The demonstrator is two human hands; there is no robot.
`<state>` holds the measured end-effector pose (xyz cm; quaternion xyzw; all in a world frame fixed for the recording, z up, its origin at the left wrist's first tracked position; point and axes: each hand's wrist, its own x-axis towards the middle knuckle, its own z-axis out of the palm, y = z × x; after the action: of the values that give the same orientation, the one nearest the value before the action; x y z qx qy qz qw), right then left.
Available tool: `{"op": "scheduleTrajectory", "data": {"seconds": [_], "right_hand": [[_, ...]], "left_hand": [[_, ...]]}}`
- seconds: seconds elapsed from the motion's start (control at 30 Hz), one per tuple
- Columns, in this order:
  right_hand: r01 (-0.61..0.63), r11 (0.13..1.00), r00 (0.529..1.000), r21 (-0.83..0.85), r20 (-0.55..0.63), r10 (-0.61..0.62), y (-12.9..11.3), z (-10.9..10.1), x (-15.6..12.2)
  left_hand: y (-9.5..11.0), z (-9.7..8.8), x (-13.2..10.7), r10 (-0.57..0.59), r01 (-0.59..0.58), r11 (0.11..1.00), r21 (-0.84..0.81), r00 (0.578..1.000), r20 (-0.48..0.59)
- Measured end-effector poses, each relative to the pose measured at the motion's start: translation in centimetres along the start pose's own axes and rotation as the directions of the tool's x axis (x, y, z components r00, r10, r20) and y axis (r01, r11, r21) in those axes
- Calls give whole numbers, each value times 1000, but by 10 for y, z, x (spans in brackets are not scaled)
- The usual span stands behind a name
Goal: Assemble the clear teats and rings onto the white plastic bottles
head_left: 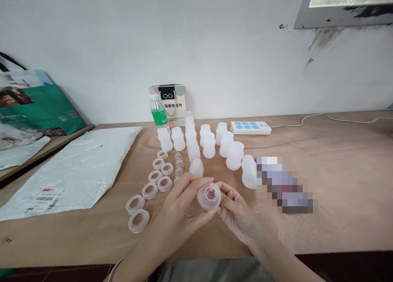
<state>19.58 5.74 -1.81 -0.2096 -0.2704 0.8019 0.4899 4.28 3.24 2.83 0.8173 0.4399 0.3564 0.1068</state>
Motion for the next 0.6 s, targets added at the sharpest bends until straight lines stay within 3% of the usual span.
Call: {"op": "scheduleTrajectory", "data": {"seconds": [0.3,0.37,0.43,0.47,0.5,0.57,0.6], "right_hand": [[4,998,999,-63,-50,-8,5,-1,4],[15,988,998,-151,-56,-24,5,-2,3],[82,929,991,-360,-66,-112,-1,-6,-1],[130,848,979,-514,-71,-194,-7,-10,-3],[176,713,952,-679,-68,-300,-16,-15,-5],[147,311,849,-939,-41,-527,-36,-30,-7],[87,96,771,-992,6,-636,-46,-38,-6]], "left_hand": [[-2,1,-1,-30,28,996,-85,999,-16],[-4,1,-1,-50,45,992,-120,998,-35],[-8,-1,-1,-68,60,986,-157,997,-46],[-10,-1,-1,-75,65,983,-173,996,-48],[-12,-2,-1,-79,68,980,-185,996,-51],[-15,-4,-2,-96,84,978,-190,994,-55],[-16,-4,-2,-108,96,977,-190,993,-54]]}}
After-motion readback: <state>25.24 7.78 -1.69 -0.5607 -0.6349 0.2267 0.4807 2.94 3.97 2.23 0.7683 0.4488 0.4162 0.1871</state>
